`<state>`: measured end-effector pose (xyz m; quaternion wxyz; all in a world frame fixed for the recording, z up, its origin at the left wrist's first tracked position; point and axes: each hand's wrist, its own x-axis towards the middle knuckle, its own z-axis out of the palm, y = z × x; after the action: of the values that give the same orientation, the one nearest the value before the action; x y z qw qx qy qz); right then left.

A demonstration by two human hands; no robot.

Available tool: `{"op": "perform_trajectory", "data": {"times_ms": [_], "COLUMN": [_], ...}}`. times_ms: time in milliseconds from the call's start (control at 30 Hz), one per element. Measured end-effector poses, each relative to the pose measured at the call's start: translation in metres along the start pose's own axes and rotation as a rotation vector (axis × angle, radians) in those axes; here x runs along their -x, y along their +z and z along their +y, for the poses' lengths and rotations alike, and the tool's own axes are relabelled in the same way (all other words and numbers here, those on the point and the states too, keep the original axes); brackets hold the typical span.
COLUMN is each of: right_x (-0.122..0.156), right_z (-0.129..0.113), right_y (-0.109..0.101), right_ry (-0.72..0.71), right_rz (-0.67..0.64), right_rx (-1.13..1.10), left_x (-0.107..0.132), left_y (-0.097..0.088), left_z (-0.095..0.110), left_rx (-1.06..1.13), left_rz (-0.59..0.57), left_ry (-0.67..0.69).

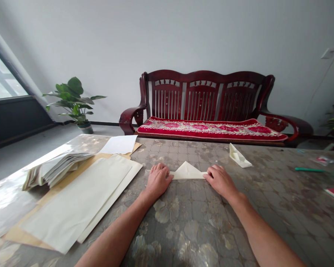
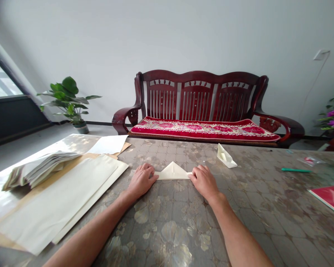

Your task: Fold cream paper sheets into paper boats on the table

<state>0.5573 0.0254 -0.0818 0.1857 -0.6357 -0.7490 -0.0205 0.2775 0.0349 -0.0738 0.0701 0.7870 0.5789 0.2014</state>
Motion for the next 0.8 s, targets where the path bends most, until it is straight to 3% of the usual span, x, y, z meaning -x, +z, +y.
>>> {"op": "perform_trajectory", "data": {"times_ms": [600,800], "right_x": [0.002,0.002], "right_z": [-0.004,-0.002], "right_y": [-0.005,0.001], "right_ry": [0.056,0.033], "right_rz": [-0.015,0.052], "right_rx": [0.077,0.028], "left_x": [0.006,0.005], "left_y": [-0.006,-0.006], "left_z": [0.01,0.01], "left_rx": [-0.07,-0.101], "left_rz": [-0.05,0.054], "left_ry": [-0.104,0.051]}}
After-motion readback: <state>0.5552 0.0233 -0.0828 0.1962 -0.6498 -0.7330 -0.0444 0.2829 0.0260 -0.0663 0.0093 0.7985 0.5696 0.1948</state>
